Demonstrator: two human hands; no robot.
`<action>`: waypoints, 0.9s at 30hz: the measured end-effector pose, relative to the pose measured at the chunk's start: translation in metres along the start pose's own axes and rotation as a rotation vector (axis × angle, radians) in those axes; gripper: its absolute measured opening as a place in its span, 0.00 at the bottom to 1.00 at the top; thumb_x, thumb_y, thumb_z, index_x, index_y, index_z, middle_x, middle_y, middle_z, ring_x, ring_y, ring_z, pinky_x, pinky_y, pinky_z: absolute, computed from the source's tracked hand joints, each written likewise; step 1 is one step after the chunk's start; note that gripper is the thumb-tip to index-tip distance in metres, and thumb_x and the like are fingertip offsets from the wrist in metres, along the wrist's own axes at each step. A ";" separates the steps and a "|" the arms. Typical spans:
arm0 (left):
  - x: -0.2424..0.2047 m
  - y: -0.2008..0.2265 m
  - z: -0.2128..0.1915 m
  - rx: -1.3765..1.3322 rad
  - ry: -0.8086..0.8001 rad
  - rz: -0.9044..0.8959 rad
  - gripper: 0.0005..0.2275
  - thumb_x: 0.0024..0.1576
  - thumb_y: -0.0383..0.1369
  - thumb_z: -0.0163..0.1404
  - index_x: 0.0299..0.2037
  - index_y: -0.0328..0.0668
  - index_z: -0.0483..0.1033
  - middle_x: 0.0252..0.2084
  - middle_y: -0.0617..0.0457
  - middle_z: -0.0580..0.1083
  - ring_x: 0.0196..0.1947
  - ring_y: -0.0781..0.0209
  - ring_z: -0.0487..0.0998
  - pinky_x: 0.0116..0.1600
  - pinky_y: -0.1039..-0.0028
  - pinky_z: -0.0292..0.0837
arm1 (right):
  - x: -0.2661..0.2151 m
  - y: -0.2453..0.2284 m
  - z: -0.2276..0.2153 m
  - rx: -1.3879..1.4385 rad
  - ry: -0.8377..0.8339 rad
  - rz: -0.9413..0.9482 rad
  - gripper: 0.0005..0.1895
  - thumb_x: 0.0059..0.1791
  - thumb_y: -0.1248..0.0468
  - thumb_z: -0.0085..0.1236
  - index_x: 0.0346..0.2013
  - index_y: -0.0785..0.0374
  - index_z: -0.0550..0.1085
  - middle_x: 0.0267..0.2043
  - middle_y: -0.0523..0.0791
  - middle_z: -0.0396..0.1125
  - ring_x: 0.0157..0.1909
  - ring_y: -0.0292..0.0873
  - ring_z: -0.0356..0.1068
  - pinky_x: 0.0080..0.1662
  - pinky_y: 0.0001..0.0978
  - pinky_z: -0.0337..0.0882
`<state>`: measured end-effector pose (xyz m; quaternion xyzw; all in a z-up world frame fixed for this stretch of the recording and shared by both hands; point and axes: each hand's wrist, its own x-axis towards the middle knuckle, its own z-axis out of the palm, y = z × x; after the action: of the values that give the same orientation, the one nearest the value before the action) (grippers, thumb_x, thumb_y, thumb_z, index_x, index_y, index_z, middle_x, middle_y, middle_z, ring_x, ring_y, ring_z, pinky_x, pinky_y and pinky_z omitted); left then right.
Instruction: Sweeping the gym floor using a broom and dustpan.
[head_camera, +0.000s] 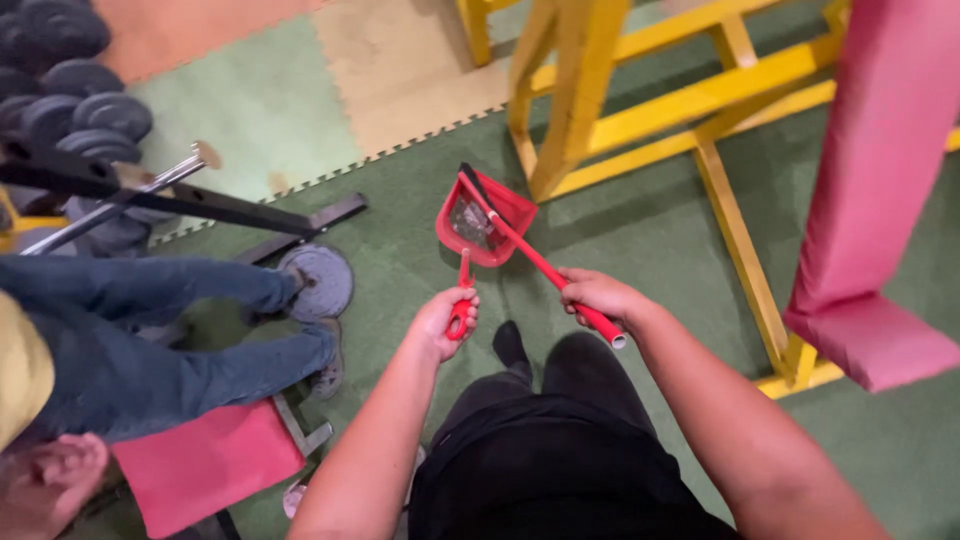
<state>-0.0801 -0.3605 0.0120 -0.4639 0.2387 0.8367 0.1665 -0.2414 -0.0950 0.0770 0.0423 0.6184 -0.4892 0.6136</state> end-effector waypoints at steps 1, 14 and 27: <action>-0.002 0.008 -0.002 -0.015 0.003 0.012 0.05 0.59 0.30 0.52 0.34 0.39 0.71 0.26 0.55 0.72 0.21 0.69 0.72 0.23 0.80 0.69 | 0.004 -0.014 0.007 -0.016 -0.010 0.001 0.43 0.43 0.67 0.48 0.75 0.55 0.53 0.24 0.42 0.61 0.17 0.34 0.58 0.21 0.26 0.62; 0.042 0.163 0.015 -0.118 0.041 0.113 0.05 0.59 0.32 0.51 0.34 0.39 0.73 0.25 0.55 0.73 0.19 0.68 0.71 0.23 0.80 0.70 | 0.127 -0.188 0.014 -0.223 -0.083 0.027 0.31 0.47 0.64 0.47 0.66 0.59 0.61 0.25 0.43 0.63 0.17 0.37 0.60 0.20 0.30 0.62; 0.102 0.324 0.074 -0.236 0.008 0.178 0.03 0.58 0.28 0.51 0.35 0.37 0.72 0.27 0.54 0.74 0.22 0.68 0.73 0.24 0.81 0.70 | 0.217 -0.326 0.004 -0.285 -0.130 -0.018 0.16 0.47 0.66 0.47 0.50 0.65 0.67 0.25 0.43 0.62 0.20 0.37 0.60 0.23 0.29 0.64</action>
<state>-0.3462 -0.5823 0.0373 -0.4605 0.1797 0.8686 0.0351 -0.5040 -0.3854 0.0846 -0.0824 0.6408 -0.4038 0.6477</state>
